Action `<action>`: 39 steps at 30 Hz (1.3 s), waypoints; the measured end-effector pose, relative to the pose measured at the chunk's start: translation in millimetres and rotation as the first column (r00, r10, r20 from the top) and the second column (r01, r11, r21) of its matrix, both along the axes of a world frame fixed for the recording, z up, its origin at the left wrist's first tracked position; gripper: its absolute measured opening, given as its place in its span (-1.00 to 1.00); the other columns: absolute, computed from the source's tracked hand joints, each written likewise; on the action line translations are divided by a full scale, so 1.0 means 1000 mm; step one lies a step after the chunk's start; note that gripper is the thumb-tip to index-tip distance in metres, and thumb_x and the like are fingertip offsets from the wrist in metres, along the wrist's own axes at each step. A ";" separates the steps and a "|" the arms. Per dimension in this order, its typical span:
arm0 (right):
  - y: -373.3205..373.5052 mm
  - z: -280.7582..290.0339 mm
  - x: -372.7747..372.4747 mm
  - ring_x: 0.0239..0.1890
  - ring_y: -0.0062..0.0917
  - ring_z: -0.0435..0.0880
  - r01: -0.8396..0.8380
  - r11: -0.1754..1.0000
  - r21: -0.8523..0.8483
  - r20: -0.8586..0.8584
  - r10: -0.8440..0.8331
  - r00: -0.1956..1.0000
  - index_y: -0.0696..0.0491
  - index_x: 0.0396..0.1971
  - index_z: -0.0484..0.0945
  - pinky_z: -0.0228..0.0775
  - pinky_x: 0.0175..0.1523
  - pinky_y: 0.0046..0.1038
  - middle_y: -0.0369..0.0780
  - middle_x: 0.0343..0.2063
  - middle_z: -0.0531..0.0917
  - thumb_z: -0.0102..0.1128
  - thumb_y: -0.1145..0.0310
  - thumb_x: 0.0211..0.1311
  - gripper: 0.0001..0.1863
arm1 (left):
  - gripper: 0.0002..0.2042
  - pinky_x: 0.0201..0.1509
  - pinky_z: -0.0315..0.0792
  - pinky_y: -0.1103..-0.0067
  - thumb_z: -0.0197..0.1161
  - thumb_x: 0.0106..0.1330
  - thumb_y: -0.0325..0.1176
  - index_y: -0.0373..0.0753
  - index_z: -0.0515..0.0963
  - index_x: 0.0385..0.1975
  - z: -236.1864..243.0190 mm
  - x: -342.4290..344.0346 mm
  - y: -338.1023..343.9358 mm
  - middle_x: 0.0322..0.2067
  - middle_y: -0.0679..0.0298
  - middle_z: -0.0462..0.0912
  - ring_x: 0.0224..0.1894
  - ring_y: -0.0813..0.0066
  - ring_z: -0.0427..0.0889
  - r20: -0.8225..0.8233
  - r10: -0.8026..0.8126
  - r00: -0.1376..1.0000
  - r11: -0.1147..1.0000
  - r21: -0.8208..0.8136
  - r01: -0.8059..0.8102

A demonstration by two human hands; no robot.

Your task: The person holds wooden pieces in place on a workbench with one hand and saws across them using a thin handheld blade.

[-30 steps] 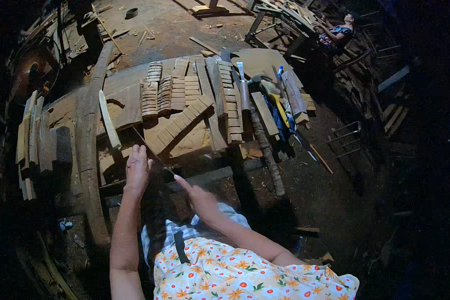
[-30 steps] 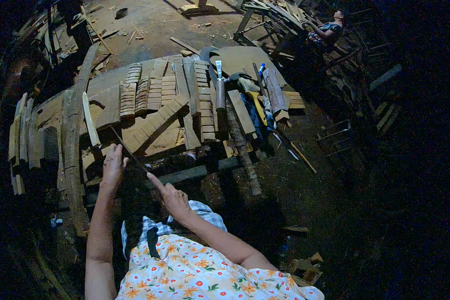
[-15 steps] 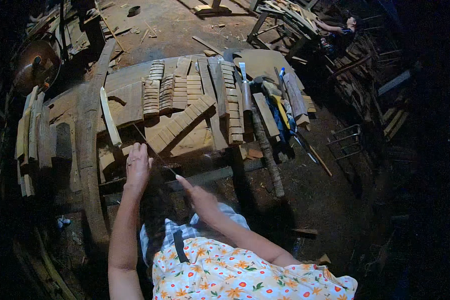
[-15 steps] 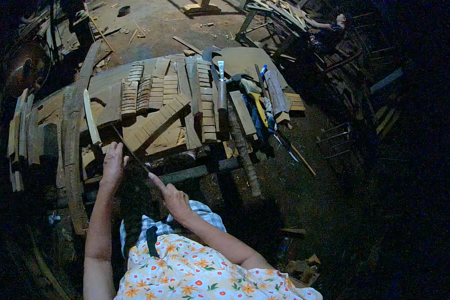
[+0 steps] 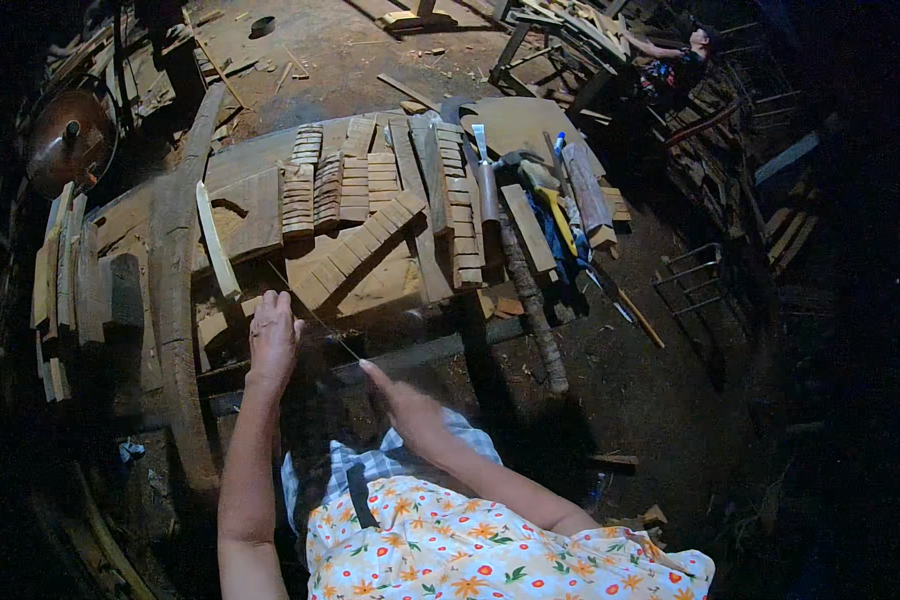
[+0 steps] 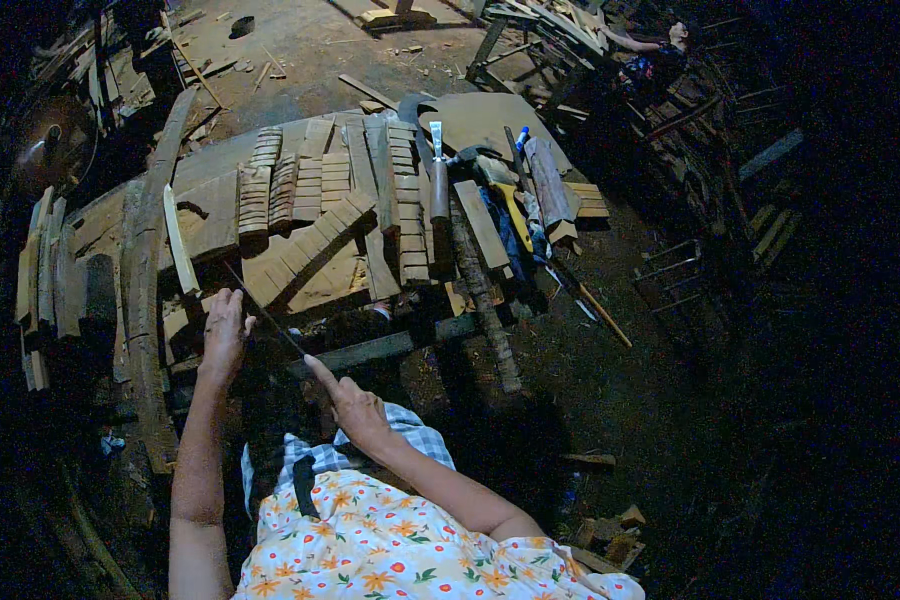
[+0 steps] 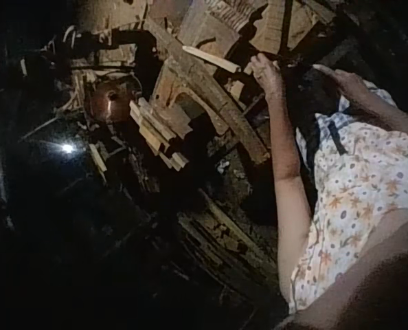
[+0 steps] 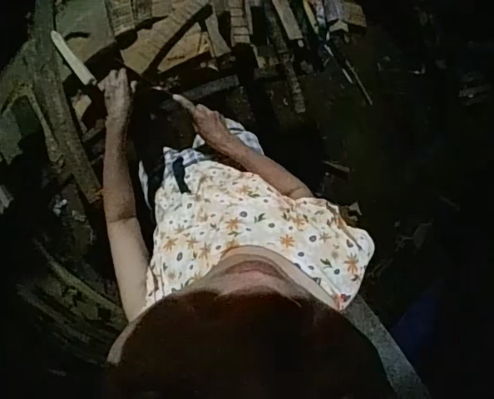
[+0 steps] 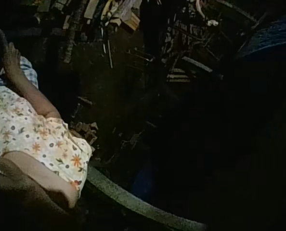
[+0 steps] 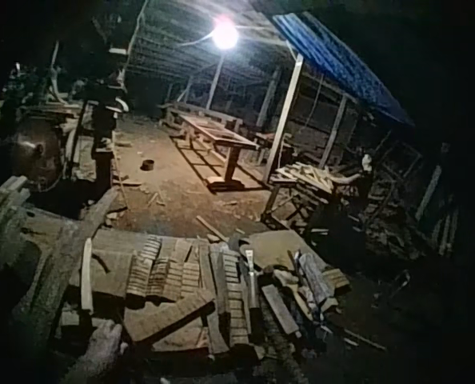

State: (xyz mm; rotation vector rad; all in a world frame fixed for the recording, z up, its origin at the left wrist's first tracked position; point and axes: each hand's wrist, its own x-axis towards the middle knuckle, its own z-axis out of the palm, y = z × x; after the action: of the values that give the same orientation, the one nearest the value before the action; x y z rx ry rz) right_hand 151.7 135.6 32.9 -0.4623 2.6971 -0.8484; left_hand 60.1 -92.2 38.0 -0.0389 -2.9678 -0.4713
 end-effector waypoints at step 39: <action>0.008 0.001 0.007 -0.47 -0.06 0.57 0.002 0.998 -0.055 -0.037 -0.004 0.999 -0.43 0.34 -0.08 0.43 -0.34 -0.04 -0.08 -0.48 0.48 0.07 0.57 0.05 -0.09 | -0.61 0.00 0.26 0.27 0.39 -0.03 -0.32 -0.25 0.45 -0.19 0.000 0.002 -0.004 -0.18 0.17 0.44 -0.05 0.16 0.37 0.024 0.076 0.997 0.993 -0.093 -0.073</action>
State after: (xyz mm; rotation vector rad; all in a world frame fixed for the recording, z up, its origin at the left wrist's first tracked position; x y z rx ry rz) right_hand 158.6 143.1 34.3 -0.4906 2.7141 -0.9261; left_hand 62.0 -96.6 37.6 0.0694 -3.0033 -0.3285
